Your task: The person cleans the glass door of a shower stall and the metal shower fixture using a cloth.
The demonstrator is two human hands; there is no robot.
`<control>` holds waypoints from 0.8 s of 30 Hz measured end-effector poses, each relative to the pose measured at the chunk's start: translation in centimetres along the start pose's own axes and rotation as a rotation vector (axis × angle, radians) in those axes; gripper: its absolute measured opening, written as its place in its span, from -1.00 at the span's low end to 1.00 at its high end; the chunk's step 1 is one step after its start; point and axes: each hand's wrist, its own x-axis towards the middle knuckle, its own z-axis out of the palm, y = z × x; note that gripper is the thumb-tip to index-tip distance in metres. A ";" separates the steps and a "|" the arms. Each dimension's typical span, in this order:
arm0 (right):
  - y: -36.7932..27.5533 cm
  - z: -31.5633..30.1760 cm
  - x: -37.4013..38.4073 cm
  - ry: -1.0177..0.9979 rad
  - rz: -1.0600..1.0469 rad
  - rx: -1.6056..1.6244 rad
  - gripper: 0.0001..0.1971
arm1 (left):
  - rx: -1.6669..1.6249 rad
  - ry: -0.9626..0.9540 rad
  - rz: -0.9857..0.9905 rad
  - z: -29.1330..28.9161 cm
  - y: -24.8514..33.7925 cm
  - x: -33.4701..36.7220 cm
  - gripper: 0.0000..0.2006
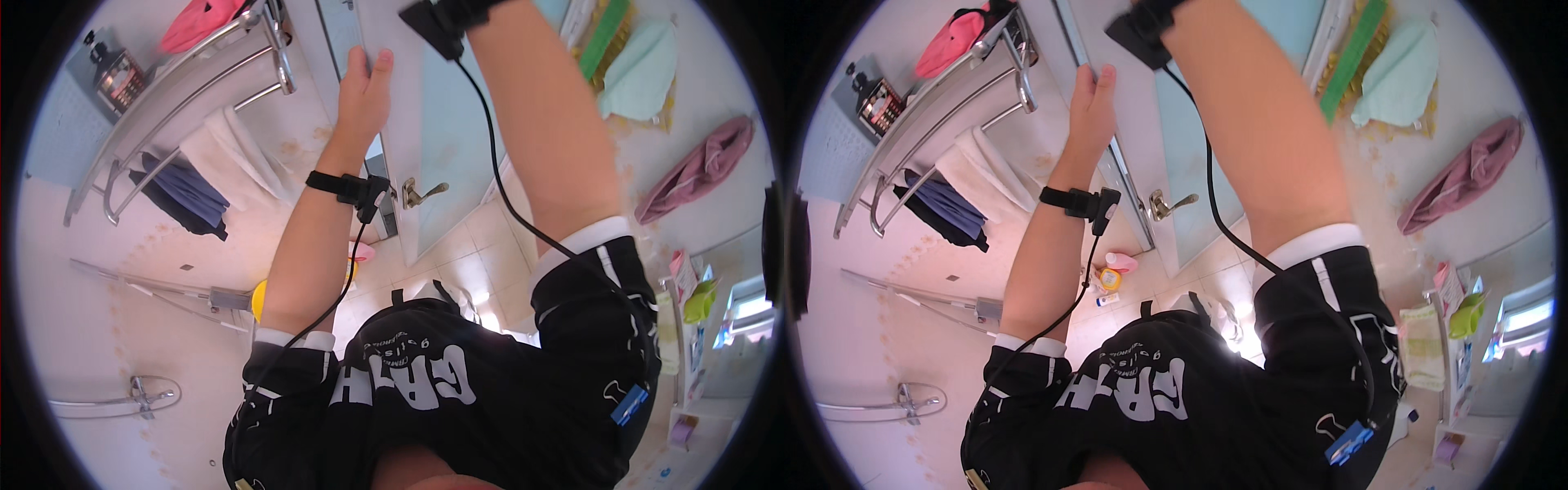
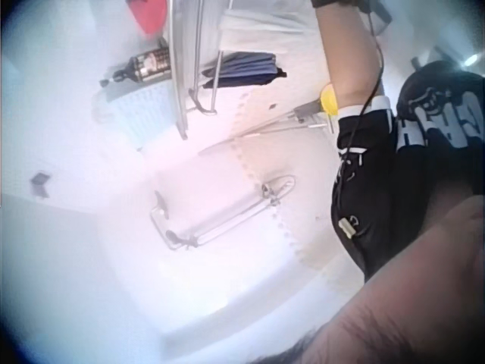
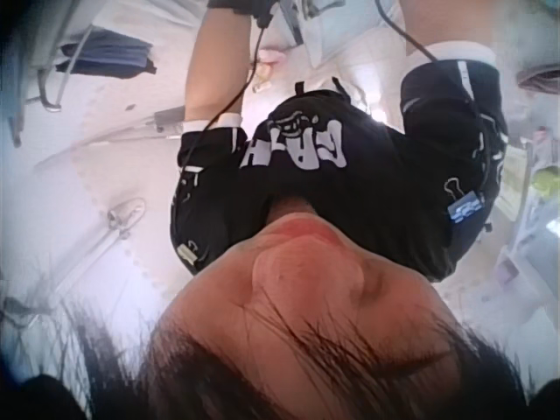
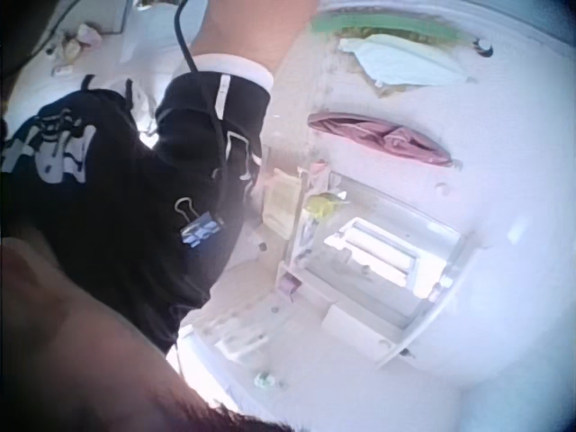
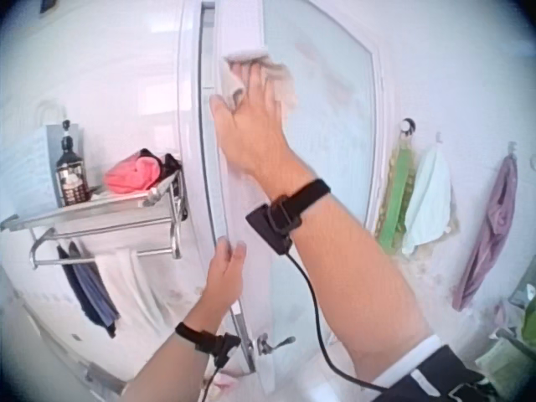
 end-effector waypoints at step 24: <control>17.8 -2.9 -1.4 -0.273 -0.400 -0.028 -0.57 | 0.285 0.550 0.052 0.0 -4.7 3.1 -0.46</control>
